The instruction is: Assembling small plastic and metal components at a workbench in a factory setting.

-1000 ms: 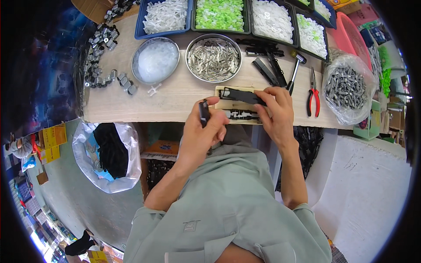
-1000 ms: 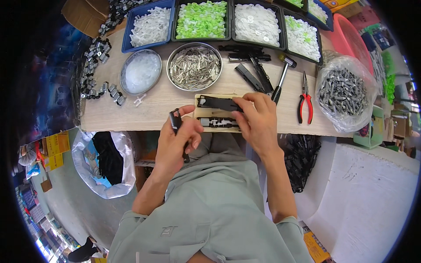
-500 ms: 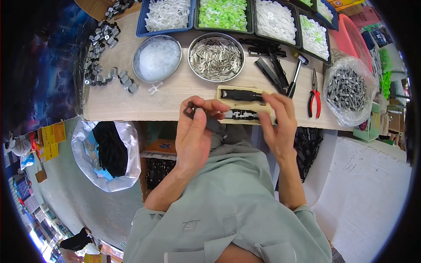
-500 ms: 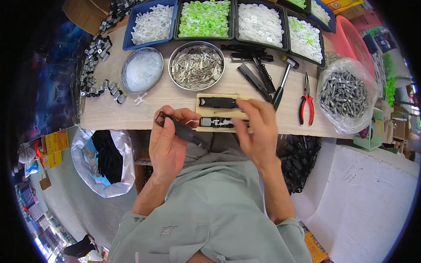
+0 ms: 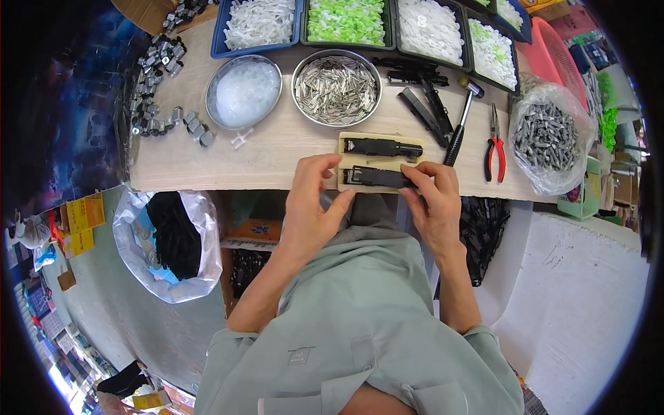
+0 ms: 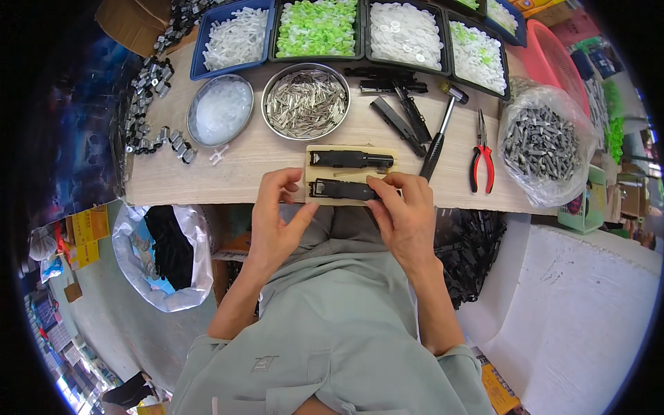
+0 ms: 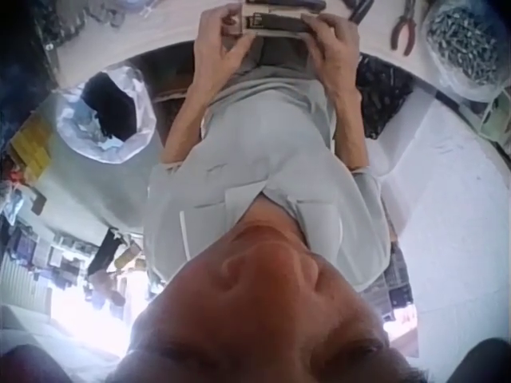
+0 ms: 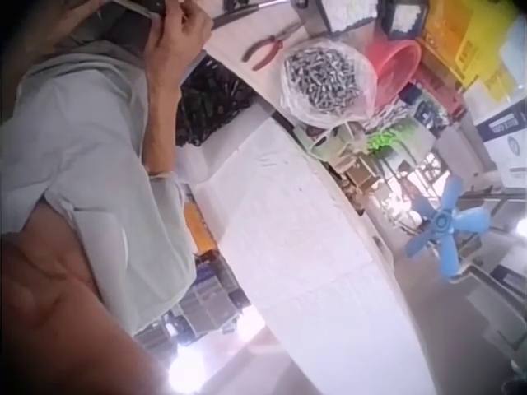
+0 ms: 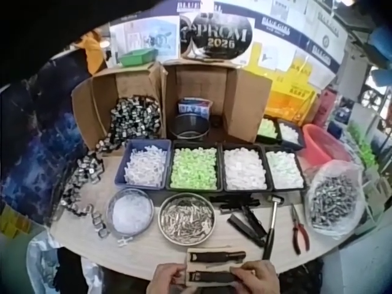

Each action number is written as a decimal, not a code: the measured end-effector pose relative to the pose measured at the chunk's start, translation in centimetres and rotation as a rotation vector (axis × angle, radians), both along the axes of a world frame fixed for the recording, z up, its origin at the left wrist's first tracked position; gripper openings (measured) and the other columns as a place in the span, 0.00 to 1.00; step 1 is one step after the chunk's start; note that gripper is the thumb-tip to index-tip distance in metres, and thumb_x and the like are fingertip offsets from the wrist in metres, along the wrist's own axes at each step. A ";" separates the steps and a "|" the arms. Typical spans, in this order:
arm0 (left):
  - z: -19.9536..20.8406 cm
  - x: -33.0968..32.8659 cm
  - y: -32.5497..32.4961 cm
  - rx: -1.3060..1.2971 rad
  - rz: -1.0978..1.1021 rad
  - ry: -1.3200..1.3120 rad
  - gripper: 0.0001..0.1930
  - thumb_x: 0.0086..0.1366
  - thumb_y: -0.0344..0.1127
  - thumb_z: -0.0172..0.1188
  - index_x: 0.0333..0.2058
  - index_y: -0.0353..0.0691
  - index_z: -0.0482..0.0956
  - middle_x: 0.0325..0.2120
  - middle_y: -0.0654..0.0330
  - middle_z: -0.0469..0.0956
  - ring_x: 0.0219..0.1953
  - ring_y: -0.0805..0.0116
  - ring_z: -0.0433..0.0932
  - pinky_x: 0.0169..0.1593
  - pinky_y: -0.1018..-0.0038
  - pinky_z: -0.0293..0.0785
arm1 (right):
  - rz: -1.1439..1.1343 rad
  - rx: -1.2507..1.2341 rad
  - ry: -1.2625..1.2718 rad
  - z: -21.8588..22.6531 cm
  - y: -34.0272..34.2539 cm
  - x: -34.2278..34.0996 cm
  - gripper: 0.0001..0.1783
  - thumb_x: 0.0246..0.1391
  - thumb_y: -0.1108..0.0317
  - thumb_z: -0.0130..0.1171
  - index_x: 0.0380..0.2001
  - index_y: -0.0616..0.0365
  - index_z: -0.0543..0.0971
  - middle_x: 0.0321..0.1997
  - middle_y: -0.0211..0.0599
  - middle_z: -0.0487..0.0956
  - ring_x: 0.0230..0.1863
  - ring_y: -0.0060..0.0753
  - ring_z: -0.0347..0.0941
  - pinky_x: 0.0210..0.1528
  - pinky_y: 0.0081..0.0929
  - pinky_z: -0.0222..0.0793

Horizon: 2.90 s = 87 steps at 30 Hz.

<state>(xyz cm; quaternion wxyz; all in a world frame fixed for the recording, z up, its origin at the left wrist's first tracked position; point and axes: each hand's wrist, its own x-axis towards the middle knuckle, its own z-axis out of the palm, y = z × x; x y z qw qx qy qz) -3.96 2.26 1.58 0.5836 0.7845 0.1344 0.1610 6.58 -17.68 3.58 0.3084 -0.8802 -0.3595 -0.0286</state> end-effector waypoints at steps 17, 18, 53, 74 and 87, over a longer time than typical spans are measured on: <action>-0.1 0.9 -1.4 0.332 0.074 -0.168 0.19 0.57 0.23 0.66 0.48 0.33 0.78 0.46 0.50 0.72 0.42 0.54 0.76 0.43 0.64 0.75 | 0.014 -0.005 -0.027 -1.2 0.5 0.1 0.18 0.46 0.76 0.69 0.44 0.57 0.83 0.45 0.38 0.75 0.48 0.45 0.71 0.49 0.37 0.70; 0.1 1.3 -1.5 0.420 0.027 -0.222 0.20 0.58 0.25 0.66 0.51 0.32 0.77 0.50 0.47 0.72 0.49 0.49 0.74 0.49 0.62 0.73 | 0.009 -0.004 -0.032 -1.3 0.5 0.1 0.18 0.46 0.76 0.69 0.44 0.57 0.83 0.45 0.38 0.75 0.48 0.45 0.71 0.49 0.37 0.70; -3.1 4.2 -4.7 1.292 -0.131 -0.055 0.26 0.64 0.32 0.52 0.60 0.26 0.69 0.62 0.41 0.70 0.66 0.47 0.67 0.69 0.58 0.64 | -0.316 0.043 0.364 -2.2 -8.2 -6.2 0.21 0.67 0.70 0.52 0.62 0.59 0.72 0.26 0.38 0.70 0.23 0.25 0.63 0.29 0.22 0.64; -6.0 -1.9 -3.9 1.055 -0.069 -0.024 0.40 0.59 0.36 0.65 0.65 0.22 0.59 0.68 0.31 0.56 0.71 0.36 0.56 0.70 0.40 0.50 | -0.234 0.027 0.486 -0.8 -7.5 -10.2 0.19 0.66 0.73 0.53 0.60 0.58 0.74 0.39 0.53 0.80 0.36 0.48 0.80 0.41 0.31 0.74; -3.2 -1.5 -0.7 0.637 0.075 -0.207 0.19 0.50 0.15 0.58 0.44 0.28 0.80 0.47 0.48 0.79 0.56 0.45 0.74 0.57 0.58 0.75 | -0.154 0.061 0.447 -2.4 -6.1 -9.8 0.18 0.66 0.71 0.54 0.58 0.59 0.73 0.29 0.45 0.72 0.27 0.34 0.71 0.33 0.25 0.68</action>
